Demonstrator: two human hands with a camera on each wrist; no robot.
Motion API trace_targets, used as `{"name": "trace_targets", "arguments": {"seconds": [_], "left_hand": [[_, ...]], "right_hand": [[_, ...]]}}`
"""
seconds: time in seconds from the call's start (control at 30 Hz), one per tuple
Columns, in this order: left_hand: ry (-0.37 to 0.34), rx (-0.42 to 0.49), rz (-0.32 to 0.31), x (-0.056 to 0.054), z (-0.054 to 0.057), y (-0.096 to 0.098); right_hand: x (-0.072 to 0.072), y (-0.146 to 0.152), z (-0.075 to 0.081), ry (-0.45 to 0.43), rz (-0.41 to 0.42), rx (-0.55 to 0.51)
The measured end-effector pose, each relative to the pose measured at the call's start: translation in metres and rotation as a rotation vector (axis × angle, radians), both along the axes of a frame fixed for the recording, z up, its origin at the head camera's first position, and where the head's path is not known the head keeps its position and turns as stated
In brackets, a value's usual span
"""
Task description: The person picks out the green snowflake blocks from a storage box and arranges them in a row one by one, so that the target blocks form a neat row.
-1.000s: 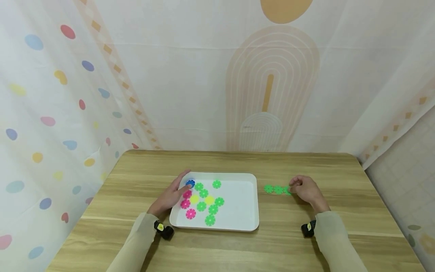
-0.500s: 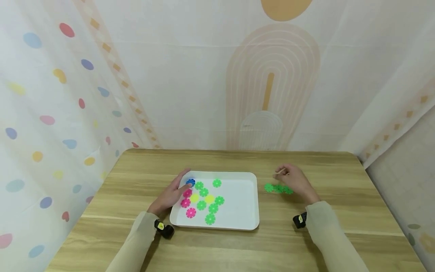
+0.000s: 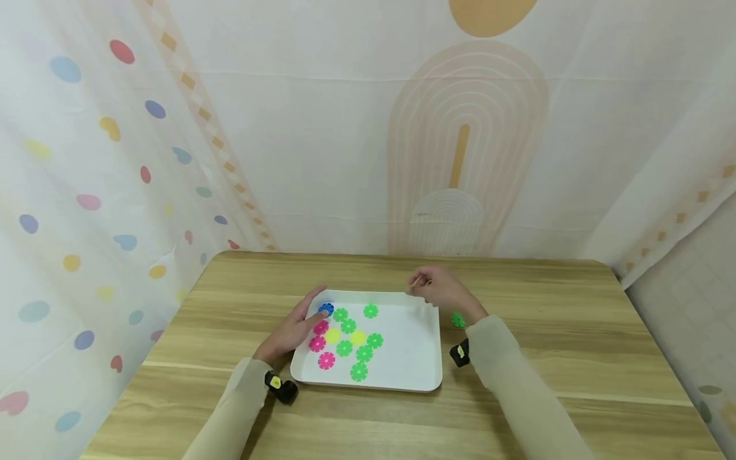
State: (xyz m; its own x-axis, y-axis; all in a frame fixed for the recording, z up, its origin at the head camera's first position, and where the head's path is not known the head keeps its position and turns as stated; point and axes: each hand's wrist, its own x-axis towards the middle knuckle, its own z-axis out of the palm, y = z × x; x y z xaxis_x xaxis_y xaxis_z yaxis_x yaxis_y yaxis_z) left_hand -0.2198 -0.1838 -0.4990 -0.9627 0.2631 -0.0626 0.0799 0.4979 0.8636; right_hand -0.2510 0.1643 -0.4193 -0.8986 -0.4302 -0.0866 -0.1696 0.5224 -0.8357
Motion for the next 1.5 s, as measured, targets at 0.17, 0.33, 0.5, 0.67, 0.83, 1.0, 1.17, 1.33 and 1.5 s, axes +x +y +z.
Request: {"name": "trace_targets", "arguments": {"seconds": [0.17,0.33,0.5,0.67,0.83,1.0,1.17,1.33,1.5], "left_hand": [[-0.01,0.008,0.003,0.0,0.001,0.002],[-0.004,0.017,0.001,0.0,0.001,0.001],[-0.003,0.009,-0.002,0.001,0.003,0.001],[0.002,0.0,0.001,0.0,0.001,0.001],[-0.003,0.001,-0.002,0.001,0.002,0.002],[-0.006,0.005,-0.006,0.0,0.001,0.002],[-0.003,-0.007,0.005,-0.002,-0.001,0.003],[0.0,-0.006,0.007,-0.002,-0.001,0.004],[-0.002,-0.008,0.004,-0.002,-0.001,0.005]], "right_hand": [[-0.003,-0.024,-0.006,-0.063,0.045,0.059],[-0.004,-0.043,-0.015,-0.12,0.106,0.086],[-0.004,-0.059,-0.015,-0.16,0.156,0.079],[-0.002,-0.068,-0.02,-0.203,0.177,0.113],[0.001,-0.071,-0.027,-0.248,0.181,0.128],[0.003,-0.073,-0.032,-0.242,0.172,0.156],[0.002,-0.075,-0.038,-0.214,0.128,0.155],[0.001,-0.078,-0.045,-0.154,0.102,0.139],[0.002,-0.078,-0.051,-0.114,0.076,0.125]]}}
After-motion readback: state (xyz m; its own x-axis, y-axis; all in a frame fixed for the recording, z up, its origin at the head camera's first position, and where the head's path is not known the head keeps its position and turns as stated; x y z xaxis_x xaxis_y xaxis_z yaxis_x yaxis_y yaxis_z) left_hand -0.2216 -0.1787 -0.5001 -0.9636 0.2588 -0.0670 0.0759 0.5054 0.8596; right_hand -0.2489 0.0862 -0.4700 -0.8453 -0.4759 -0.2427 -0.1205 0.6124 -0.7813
